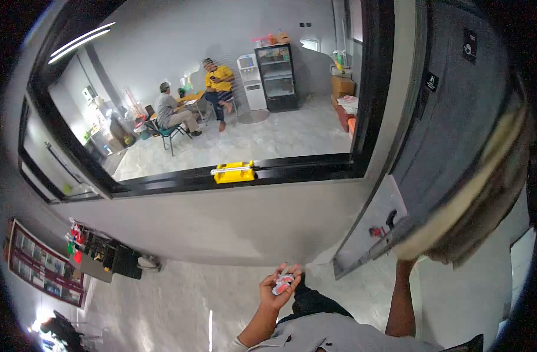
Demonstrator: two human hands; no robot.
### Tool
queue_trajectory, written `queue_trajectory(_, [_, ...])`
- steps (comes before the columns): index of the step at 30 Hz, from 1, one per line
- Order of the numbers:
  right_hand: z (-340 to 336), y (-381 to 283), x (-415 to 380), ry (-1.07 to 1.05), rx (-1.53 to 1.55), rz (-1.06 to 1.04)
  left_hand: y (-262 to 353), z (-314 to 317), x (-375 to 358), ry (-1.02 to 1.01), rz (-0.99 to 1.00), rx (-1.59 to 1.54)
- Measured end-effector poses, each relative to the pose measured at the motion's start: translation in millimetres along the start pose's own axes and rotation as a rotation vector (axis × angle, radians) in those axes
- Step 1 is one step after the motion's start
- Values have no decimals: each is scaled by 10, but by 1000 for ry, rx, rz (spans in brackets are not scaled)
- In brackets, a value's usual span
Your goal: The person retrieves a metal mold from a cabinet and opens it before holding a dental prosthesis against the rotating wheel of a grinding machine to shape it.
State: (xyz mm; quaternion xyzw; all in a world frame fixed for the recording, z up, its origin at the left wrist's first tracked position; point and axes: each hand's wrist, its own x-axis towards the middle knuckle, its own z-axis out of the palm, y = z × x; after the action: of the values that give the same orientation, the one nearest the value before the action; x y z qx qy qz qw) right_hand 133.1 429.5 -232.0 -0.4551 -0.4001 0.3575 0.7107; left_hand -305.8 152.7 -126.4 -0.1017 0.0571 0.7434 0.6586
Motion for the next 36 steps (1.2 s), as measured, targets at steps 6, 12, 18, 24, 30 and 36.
queue_trajectory(6, [-1440,-496,-234,359,-445,103,-520,89,614,67,-328,100])
queue_trajectory(12, [-2758,-680,-844,654,-733,330,-1084,147,1386,50,-610,214])
queue_trajectory(18, [-3428,-568,-1182,773,-854,622,-2369,348,2394,-30,-948,257])
queue_trajectory(24, [-3465,-273,-628,663,-821,813,-4010,539,3325,-316,-1080,505])
queue_trajectory(30, [-3058,119,439,454,-762,861,-5057,1048,3970,-395,-1297,215])
queue_trajectory(36, [-2521,722,1789,208,-747,862,-4986,1131,5025,-664,-963,496])
